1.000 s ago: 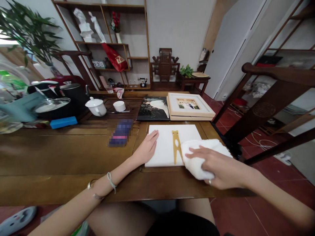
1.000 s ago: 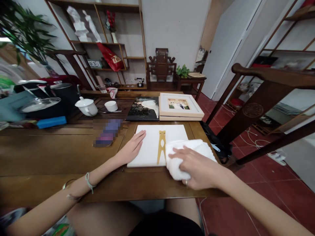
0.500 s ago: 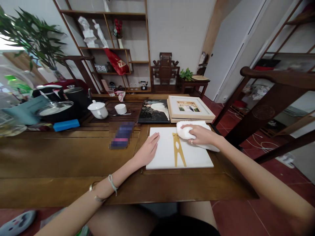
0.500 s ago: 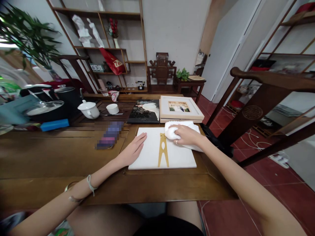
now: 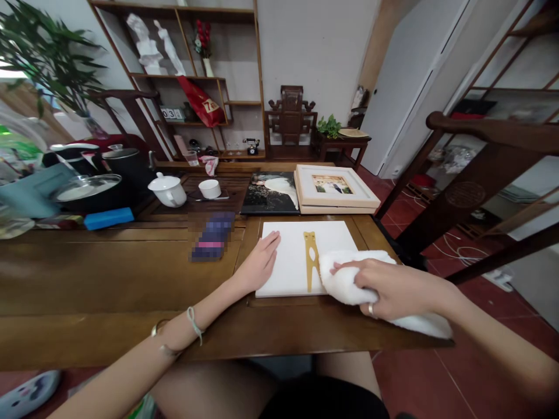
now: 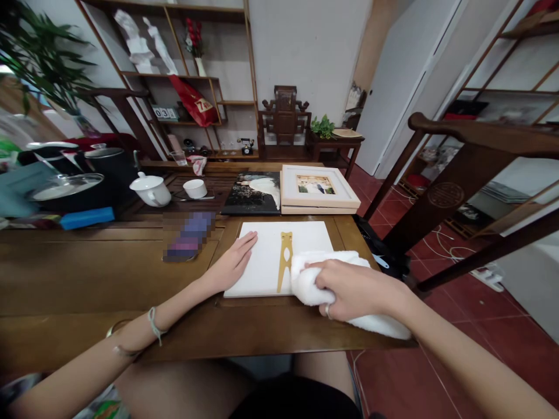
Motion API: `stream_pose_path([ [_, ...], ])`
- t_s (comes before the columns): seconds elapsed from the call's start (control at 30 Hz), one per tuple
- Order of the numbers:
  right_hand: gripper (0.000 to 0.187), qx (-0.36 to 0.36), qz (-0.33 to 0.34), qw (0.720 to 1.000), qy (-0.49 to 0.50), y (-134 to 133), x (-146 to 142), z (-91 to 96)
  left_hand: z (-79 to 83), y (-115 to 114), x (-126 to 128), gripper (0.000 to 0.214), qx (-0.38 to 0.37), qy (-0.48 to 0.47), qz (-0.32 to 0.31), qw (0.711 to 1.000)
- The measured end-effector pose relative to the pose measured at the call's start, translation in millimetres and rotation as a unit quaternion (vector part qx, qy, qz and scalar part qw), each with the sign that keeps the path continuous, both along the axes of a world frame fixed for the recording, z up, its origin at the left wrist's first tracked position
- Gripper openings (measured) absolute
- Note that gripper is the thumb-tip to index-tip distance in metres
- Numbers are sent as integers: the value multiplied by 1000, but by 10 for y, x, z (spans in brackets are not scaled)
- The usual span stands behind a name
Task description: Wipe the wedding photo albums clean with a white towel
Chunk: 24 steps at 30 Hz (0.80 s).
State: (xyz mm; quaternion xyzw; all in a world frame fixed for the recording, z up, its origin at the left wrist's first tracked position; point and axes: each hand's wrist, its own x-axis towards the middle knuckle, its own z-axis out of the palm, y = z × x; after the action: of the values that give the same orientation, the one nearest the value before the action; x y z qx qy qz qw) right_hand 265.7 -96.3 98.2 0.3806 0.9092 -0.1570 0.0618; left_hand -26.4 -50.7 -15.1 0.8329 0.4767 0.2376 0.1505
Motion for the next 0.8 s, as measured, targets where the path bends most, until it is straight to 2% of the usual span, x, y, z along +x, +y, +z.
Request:
stream_pose_path([
  [0.1,11,8,-29,1000,0,192,68,-30,2,0,1,49,-4,4,1,1000],
  [0.2,17,51,-64,996,39,558,86,-157,2,4,1,49,-7,11,2,1000],
  [0.3,25,78,-104,987,96,886,-1,-298,3,5,-2,49,-4,13,4,1000],
  [0.4,28,103,-131,975,148,1021,-162,-383,6,2,-8,47,-2,10,2,1000],
  [0.47,27,110,-118,975,155,970,-271,-410,7,0,-10,47,-3,11,1,1000],
  [0.53,22,109,-71,981,146,813,-359,-426,7,1,-10,48,-6,13,0,1000],
  [0.67,14,129,68,986,86,305,-465,-440,3,4,-5,47,-4,2,-2,1000],
  [0.8,17,122,133,982,50,-81,-495,-402,13,3,-1,48,-6,0,1,1000],
])
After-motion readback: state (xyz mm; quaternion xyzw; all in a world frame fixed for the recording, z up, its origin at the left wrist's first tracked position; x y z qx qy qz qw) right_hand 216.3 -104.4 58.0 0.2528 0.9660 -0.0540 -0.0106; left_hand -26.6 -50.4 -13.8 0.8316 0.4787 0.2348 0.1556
